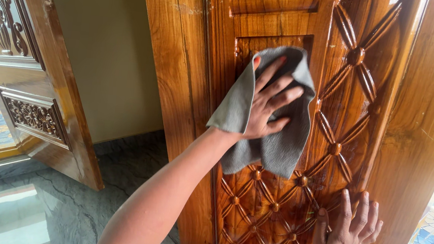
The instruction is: The person wipes the surface of a wooden door with a cloth. They clean the carved details and flat surfaces of the door.
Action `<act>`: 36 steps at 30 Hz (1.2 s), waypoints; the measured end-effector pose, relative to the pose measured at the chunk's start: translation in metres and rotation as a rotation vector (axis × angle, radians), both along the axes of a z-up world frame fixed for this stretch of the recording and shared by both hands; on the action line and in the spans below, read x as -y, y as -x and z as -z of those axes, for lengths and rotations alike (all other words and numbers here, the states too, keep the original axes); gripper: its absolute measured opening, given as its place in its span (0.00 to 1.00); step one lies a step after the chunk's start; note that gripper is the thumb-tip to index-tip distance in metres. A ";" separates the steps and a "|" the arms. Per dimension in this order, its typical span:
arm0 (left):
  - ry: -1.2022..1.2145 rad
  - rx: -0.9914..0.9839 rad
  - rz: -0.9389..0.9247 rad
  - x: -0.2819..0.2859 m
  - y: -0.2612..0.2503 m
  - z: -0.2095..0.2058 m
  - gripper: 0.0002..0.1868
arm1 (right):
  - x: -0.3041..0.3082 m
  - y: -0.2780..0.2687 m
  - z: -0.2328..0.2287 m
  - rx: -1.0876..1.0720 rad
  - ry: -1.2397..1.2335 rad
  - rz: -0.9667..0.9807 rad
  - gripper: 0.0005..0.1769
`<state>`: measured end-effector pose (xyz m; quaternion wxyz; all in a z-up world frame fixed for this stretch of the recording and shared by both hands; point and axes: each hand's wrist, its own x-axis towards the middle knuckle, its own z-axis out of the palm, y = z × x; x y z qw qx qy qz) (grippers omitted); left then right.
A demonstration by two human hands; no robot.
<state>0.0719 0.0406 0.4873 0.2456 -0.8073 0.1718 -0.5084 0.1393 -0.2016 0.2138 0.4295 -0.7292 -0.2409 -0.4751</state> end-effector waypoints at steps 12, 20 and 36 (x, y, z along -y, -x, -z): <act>0.085 0.034 -0.390 -0.005 0.010 -0.020 0.44 | -0.014 0.042 -0.064 0.147 -0.076 -0.115 0.27; 0.235 0.165 -0.254 -0.010 0.018 -0.003 0.39 | -0.071 0.084 -0.214 0.469 0.229 -0.309 0.31; 0.314 0.257 -0.173 -0.017 0.047 0.011 0.41 | -0.080 0.055 -0.287 0.392 0.300 0.071 0.47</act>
